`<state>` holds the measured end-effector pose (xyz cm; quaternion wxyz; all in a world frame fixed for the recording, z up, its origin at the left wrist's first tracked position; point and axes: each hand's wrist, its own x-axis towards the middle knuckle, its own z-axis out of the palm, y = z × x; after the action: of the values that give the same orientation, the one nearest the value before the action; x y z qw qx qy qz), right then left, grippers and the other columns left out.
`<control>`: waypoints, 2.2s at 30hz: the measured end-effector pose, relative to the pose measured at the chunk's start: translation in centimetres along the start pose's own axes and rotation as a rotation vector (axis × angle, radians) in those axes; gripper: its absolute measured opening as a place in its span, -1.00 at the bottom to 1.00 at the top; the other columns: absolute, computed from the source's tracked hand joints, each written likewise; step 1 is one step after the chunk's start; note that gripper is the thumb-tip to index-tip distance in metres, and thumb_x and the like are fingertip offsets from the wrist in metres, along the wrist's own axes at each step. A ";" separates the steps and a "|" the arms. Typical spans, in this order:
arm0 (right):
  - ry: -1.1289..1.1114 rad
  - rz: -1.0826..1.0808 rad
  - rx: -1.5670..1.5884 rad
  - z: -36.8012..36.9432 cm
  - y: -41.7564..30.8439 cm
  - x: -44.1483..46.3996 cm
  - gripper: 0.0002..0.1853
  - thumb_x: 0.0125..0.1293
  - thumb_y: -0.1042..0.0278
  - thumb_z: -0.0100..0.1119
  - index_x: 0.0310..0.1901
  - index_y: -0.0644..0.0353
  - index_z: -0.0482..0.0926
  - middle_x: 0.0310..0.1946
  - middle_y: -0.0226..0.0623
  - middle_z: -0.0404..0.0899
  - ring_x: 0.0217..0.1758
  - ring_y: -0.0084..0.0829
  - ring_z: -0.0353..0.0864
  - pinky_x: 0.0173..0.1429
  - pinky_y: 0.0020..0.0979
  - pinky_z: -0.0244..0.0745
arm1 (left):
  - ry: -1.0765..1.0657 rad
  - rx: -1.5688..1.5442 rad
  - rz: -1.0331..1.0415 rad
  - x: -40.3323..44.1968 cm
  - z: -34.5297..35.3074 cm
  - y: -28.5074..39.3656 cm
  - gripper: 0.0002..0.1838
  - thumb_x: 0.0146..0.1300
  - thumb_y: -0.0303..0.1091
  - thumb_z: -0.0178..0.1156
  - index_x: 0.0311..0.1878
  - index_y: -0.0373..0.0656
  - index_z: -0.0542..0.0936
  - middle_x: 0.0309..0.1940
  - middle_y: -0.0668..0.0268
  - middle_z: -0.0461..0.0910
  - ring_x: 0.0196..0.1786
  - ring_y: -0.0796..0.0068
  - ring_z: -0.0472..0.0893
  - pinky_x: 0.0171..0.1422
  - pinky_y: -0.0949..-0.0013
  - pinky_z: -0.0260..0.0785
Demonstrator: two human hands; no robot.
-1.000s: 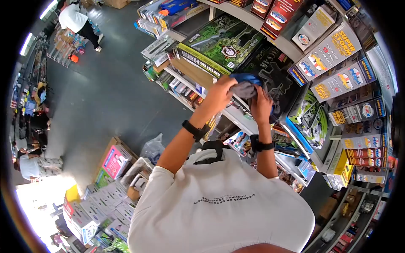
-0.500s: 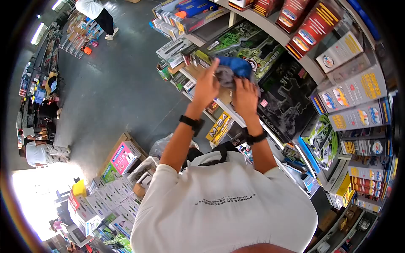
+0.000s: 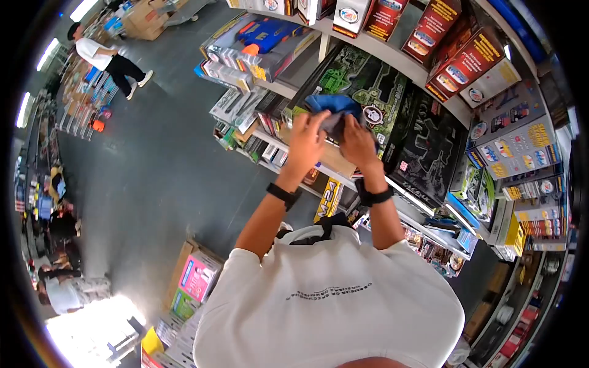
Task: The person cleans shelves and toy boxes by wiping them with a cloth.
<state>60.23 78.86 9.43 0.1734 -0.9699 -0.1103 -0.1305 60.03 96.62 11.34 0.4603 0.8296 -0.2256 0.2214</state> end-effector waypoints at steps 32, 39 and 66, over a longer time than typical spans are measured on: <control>0.414 0.518 0.274 6.0 -9.1 9.8 -0.59 0.25 0.22 0.18 0.06 0.14 0.33 -0.28 0.24 0.62 -0.29 0.21 0.61 -0.14 0.07 0.48 | -0.088 -1.309 0.518 0.9 -39.3 8.0 -0.76 0.37 0.14 0.07 -0.04 0.33 0.53 -0.68 0.45 0.36 -0.66 0.47 0.22 -0.38 0.28 0.09; 0.618 0.148 0.180 2.8 -15.7 17.6 -0.61 0.29 0.19 0.25 0.11 0.11 0.55 -0.14 0.00 0.66 -0.08 0.09 0.63 0.02 -0.07 0.46 | -0.278 -1.228 0.528 3.6 -42.4 4.5 -0.72 0.35 0.24 0.13 0.02 0.49 0.60 -0.71 0.55 0.30 -0.66 0.63 0.14 -0.34 0.43 -0.02; 0.025 -0.004 0.074 7.1 -21.6 30.2 -0.52 0.16 0.13 0.38 0.04 0.18 0.53 -0.03 -0.19 0.51 0.05 -0.11 0.53 0.07 -0.15 0.55 | -0.042 0.303 0.097 26.4 -25.1 -32.3 -0.25 0.04 -0.33 0.43 0.37 0.01 0.40 0.37 -0.01 0.32 0.38 -0.17 0.33 0.44 -0.03 0.22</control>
<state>84.54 106.32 18.44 0.2103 -0.9609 -0.1150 -0.1387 95.76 129.10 17.08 0.3137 0.8822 -0.2389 0.2573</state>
